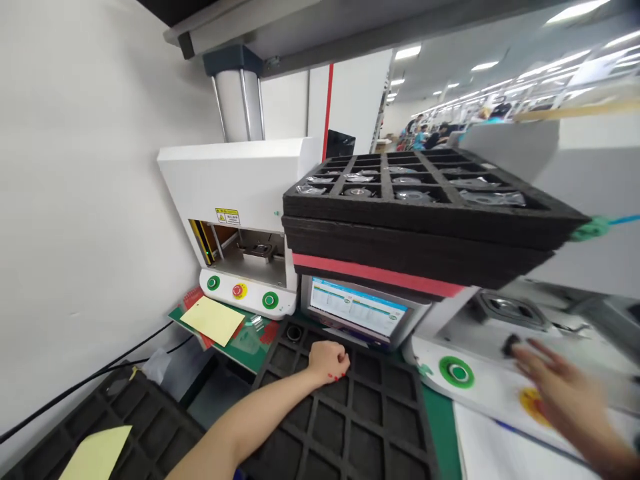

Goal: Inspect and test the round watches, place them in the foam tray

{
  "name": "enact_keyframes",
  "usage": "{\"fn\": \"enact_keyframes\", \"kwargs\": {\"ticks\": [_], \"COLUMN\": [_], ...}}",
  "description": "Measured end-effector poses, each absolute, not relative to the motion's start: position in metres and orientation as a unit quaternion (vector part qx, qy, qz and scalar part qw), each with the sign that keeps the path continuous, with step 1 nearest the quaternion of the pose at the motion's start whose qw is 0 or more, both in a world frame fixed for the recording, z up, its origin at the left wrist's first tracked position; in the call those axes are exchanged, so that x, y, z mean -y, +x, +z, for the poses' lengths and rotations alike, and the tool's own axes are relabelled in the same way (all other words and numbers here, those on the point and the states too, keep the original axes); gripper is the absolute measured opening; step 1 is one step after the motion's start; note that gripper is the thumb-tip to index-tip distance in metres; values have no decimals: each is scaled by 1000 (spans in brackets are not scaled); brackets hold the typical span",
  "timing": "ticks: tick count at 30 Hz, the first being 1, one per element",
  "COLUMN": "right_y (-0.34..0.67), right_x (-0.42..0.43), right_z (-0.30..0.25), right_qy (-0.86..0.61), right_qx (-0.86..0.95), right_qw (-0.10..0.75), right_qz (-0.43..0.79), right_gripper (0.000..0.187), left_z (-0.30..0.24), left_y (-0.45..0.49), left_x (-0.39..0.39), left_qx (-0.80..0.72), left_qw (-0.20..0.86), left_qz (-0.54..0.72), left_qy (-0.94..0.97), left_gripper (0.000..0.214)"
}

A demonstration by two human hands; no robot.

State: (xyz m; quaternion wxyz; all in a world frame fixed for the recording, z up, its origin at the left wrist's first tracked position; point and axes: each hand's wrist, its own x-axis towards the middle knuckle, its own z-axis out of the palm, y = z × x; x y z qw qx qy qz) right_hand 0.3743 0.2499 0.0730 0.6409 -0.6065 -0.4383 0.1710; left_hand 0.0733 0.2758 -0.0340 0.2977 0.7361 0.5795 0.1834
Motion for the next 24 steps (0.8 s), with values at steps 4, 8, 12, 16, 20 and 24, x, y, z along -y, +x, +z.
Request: {"fn": "enact_keyframes", "kwargs": {"ticks": [4,8,12,16,20,24], "right_y": [313,257,224,200,187,188], "right_x": [-182,-125,-94,-78,-65,-56], "right_z": [58,65,80,79,86,107], "right_qy": [-562,-505,-427,-374,-326,-315], "right_qx": [382,348,373,416,458,498], "right_qw": [676,725,770,775,780,778], "right_qz": [285,312,293,294,275,218], "right_gripper": [50,49,47,38,38,32], "left_z": [-14,22,65,99,123,140], "left_y": [79,105,114,98,74,56], "left_x": [-269,-233,-171,-132,-120,-113], "left_qx": [-525,-415,-280,-236,-269,-252], "left_qw": [388,543,722,801,751,504], "left_qz": [262,302,281,302,377,449], "left_qy": [711,665,566,460,471,693], "left_gripper": [26,51,82,61,40,21]}}
